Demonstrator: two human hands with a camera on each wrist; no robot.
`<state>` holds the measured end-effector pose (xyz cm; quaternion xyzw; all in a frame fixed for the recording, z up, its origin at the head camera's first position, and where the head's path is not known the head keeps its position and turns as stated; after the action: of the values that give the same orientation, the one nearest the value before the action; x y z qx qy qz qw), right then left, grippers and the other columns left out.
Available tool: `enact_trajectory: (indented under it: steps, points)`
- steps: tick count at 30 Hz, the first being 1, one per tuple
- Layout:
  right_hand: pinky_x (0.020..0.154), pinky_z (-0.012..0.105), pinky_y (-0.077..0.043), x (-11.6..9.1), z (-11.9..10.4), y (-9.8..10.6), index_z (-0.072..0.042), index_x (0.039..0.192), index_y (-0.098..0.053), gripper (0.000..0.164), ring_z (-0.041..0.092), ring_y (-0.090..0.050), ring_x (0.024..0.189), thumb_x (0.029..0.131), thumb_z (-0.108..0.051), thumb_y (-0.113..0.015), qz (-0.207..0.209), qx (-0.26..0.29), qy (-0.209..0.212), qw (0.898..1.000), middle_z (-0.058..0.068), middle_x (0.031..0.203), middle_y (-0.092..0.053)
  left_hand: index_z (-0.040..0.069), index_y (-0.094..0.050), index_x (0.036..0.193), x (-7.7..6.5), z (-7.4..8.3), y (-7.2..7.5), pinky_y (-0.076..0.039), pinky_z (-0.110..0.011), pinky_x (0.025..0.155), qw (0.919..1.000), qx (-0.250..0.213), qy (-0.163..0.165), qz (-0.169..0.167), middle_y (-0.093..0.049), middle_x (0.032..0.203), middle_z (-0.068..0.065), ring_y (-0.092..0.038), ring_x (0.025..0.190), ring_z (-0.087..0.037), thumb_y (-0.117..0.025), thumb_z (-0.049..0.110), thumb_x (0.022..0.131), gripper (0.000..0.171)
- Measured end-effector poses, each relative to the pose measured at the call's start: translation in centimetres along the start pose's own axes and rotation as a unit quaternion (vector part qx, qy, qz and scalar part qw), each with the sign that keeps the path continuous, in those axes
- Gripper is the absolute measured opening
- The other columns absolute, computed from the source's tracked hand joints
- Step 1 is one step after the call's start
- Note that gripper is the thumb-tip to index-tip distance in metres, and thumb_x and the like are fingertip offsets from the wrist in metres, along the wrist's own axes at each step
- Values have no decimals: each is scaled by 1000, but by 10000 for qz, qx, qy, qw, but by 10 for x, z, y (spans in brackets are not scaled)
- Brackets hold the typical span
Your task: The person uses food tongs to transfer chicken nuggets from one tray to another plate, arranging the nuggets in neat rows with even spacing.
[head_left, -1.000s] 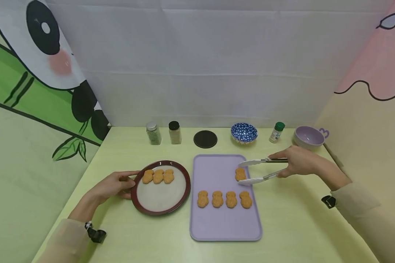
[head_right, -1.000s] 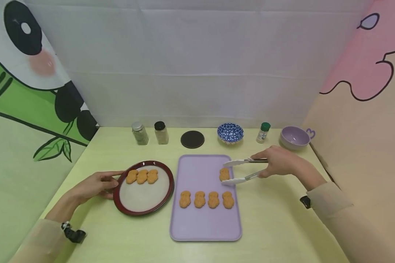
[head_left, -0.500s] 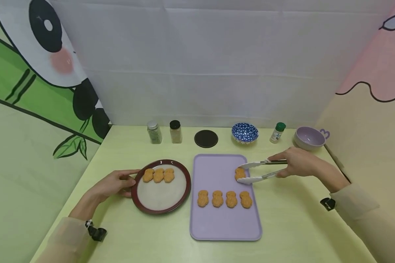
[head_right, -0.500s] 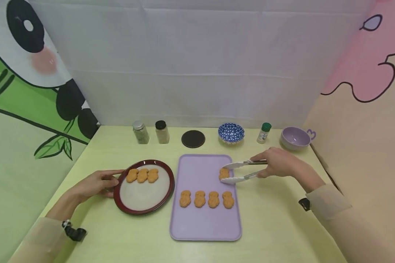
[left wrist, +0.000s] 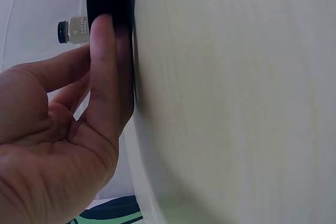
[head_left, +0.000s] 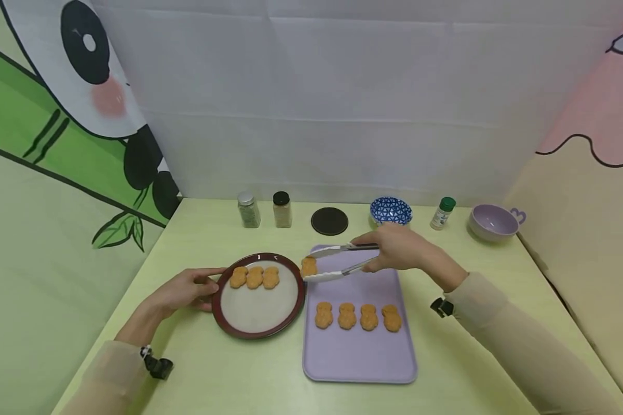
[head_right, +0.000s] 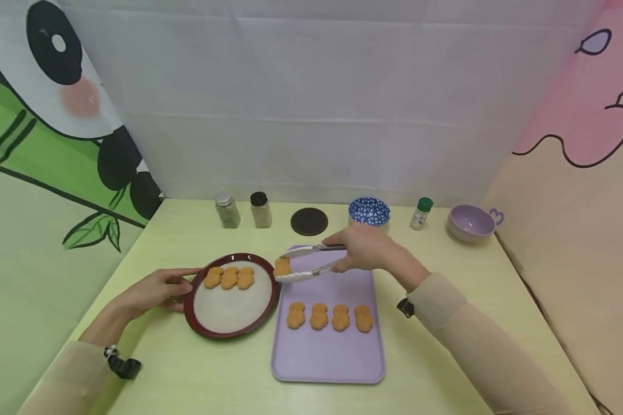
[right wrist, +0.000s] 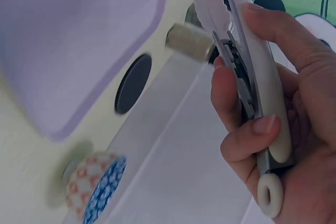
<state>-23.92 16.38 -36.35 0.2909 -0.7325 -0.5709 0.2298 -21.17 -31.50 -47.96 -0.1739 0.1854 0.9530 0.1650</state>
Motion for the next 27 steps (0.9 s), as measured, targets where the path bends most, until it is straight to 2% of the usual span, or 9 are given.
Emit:
enact_trajectory:
  steps: [5,12,23,27]
  points:
    - [52,25,-40,26,-20,-12,-21,124,-65,57,9,-45,60,72,-42,-79,51,-269,227,9994,-11,81,-64,13,-44,142,0,0,-1,-57,-42,72,10000,4,-41,-7,-55,108,-21,-63,87,-27,-58,10,94,51]
    - [57,25,-43,40,-32,-24,-23,125,-64,57,11,-48,64,73,-42,-77,-75,-508,287,9983,-9,94,-68,12,-45,142,-2,1,-2,-57,-42,71,10000,-39,-44,44,-55,107,-21,-63,86,-28,-56,8,94,49]
    - [58,27,-44,46,-40,-23,-24,125,-64,59,12,-50,66,72,-43,-79,-182,-684,152,9974,-10,92,-67,13,-44,142,-1,2,-2,-57,-42,73,10000,-57,-49,9,-53,111,-22,-62,90,-27,-54,7,95,49]
    - [63,29,-48,40,-39,-21,-20,127,-62,62,12,-54,72,72,-42,-79,-93,-456,220,9987,-8,97,-67,13,-44,142,0,0,-2,-57,-42,71,10000,-49,-33,30,-54,109,-21,-62,88,-27,-55,8,95,49]
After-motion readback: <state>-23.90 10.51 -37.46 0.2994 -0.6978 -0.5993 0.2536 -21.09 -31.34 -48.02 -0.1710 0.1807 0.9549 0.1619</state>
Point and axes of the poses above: each hand's wrist, its own x-axis towards the middle knuckle, its own y-axis out of the back of the hand, z = x × y, the point moved 1 cm from there along x, towards the middle knuckle
